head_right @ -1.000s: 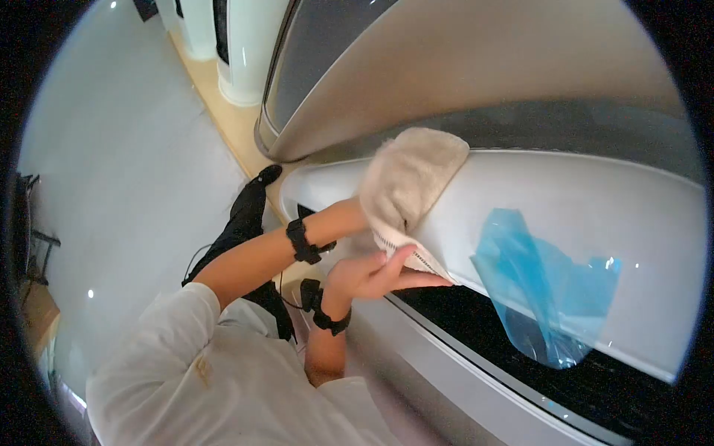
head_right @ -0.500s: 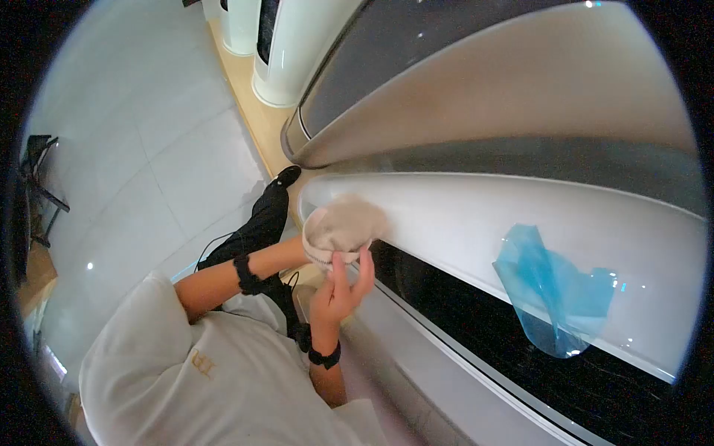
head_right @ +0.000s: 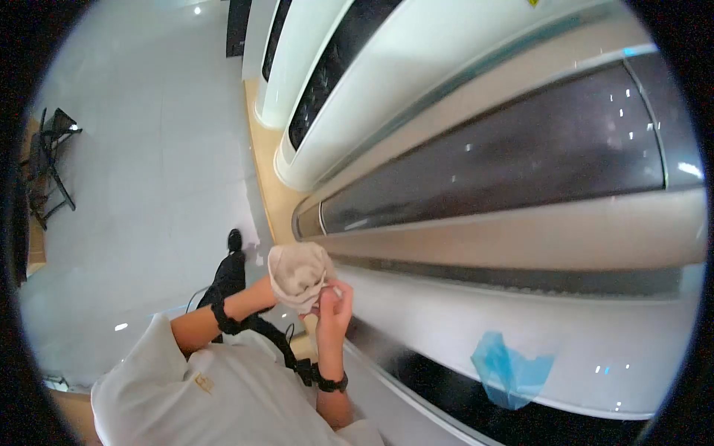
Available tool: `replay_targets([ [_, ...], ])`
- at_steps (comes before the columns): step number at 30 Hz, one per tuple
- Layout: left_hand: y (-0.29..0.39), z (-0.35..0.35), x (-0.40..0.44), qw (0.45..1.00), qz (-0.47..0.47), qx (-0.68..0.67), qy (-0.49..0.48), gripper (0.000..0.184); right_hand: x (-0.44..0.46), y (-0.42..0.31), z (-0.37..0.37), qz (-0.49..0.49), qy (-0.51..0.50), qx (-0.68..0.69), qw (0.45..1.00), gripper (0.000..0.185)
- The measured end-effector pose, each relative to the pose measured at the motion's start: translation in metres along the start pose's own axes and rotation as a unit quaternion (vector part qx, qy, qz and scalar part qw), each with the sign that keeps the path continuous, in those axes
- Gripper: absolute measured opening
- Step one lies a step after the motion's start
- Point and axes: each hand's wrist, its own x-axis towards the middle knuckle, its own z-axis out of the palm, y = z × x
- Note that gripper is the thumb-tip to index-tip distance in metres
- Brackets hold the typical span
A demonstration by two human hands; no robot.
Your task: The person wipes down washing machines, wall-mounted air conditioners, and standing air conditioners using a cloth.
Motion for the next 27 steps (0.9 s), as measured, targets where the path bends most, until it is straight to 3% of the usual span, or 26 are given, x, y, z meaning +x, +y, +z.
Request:
replay_targets([
  [2,-0.016,-0.021,0.009,0.997,-0.058,-0.046,-0.022,0.044,0.032,0.019,0.002,0.103,-0.044,0.008,0.994,0.025],
  [5,-0.037,-0.062,0.031,0.97,-0.189,-0.152,0.006,0.047,0.083,0.018,0.038,0.163,-0.186,0.035,0.968,0.023],
  [7,-0.043,-0.104,0.058,0.935,-0.271,-0.226,0.02,0.049,0.126,0.017,0.076,0.173,-0.195,-0.006,0.965,0.024],
  [8,-0.047,-0.134,0.069,0.942,-0.255,-0.218,0.0,0.047,0.143,0.018,0.093,0.184,-0.191,-0.022,0.964,0.024],
  [10,-0.048,-0.196,0.097,0.953,-0.222,-0.203,-0.039,0.044,0.179,-0.004,0.149,0.142,-0.22,-0.079,0.962,0.021],
  [12,-0.071,-0.241,0.115,0.872,-0.305,-0.376,-0.071,0.041,0.22,-0.009,0.187,0.078,-0.295,-0.122,0.944,0.019],
  [13,-0.07,-0.263,0.129,0.836,-0.333,-0.43,-0.075,0.038,0.233,-0.01,0.204,0.082,-0.282,-0.119,0.949,0.018],
  [14,-0.04,-0.3,0.16,0.838,-0.33,-0.431,-0.058,0.035,0.247,-0.015,0.223,0.092,-0.255,-0.083,0.959,0.019],
  [16,-0.041,-0.34,0.191,0.935,-0.265,-0.233,0.029,0.03,0.27,-0.029,0.256,0.116,-0.202,-0.01,0.972,0.02],
  [17,-0.065,-0.356,0.192,0.976,-0.19,-0.024,0.101,0.029,0.287,-0.031,0.264,0.064,-0.247,0.037,0.966,0.021],
  [18,-0.065,-0.37,0.204,0.962,-0.108,0.185,0.169,0.028,0.295,-0.038,0.277,0.044,-0.21,0.041,0.976,0.02],
  [21,-0.054,-0.415,0.243,0.906,-0.188,0.361,0.12,0.028,0.314,-0.05,0.318,-0.019,-0.129,0.053,0.99,0.021],
  [24,-0.051,-0.44,0.278,0.94,-0.144,0.172,0.256,0.033,0.335,-0.062,0.351,-0.084,-0.102,0.006,0.991,0.023],
  [27,-0.099,-0.456,0.283,0.93,-0.158,0.114,0.31,0.037,0.362,-0.076,0.385,-0.115,-0.094,-0.011,0.989,0.024],
])
